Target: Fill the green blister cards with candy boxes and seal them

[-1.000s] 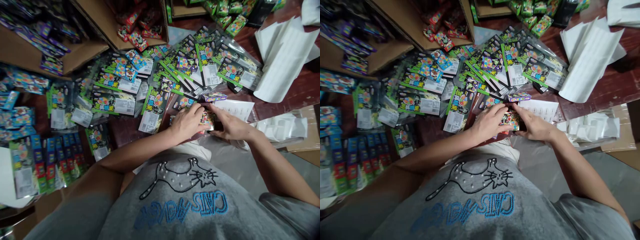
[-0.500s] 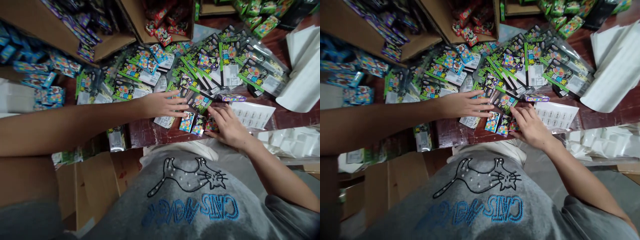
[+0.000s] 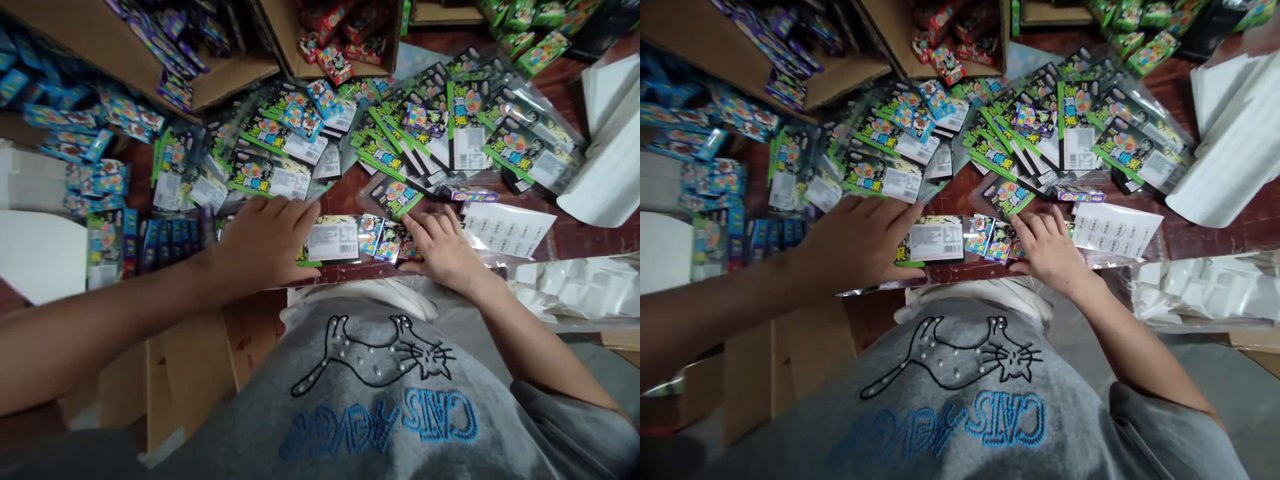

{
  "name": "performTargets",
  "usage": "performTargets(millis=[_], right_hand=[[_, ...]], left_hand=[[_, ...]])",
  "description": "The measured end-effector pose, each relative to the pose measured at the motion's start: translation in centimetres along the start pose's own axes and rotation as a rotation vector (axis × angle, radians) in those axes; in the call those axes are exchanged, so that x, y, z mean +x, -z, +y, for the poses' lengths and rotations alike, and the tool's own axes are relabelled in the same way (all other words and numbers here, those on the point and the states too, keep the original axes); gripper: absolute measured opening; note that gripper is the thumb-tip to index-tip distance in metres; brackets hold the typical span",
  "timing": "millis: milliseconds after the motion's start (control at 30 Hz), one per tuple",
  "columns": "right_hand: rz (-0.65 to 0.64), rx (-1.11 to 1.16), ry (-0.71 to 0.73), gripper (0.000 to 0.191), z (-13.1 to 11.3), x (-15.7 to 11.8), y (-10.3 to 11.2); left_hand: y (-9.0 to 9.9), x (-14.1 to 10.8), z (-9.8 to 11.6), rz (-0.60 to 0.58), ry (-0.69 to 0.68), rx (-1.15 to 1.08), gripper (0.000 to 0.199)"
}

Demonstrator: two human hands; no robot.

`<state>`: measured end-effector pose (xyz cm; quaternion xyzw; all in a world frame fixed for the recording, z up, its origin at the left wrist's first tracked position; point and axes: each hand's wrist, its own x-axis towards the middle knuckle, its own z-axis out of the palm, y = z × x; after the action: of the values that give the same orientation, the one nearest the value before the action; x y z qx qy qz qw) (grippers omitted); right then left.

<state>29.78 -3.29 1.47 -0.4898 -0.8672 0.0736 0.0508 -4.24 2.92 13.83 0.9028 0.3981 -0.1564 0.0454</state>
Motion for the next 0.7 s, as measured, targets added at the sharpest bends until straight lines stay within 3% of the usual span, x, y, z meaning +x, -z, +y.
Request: performTargets(millis=[167, 333, 400, 567, 700], right_hand=[[0.107, 0.117, 0.055, 0.129, -1.6, 2.5, -1.0], [0.081, 0.167, 0.176, 0.079, -2.9, 5.1, -2.7], [0.116, 0.211, 0.143, 0.074, -2.7, 5.7, -3.2], [0.36, 0.294, -0.026, 0.086, -1.9, 6.2, -2.7], [0.236, 0.301, 0.112, 0.083, -2.5, 5.9, -1.9]], left_hand=[[-4.6, -3.2, 1.0, -0.041, 0.19, -0.034, 0.1], [-7.7, -4.1, 2.2, 0.038, 0.245, -0.137, 0.102], [-8.4, -3.9, 2.2, 0.074, 0.267, -0.178, 0.104], [-8.8, -3.3, 1.4, 0.134, 0.302, -0.256, 0.103], [-9.3, -3.0, 1.0, 0.186, 0.284, -0.29, 0.103]])
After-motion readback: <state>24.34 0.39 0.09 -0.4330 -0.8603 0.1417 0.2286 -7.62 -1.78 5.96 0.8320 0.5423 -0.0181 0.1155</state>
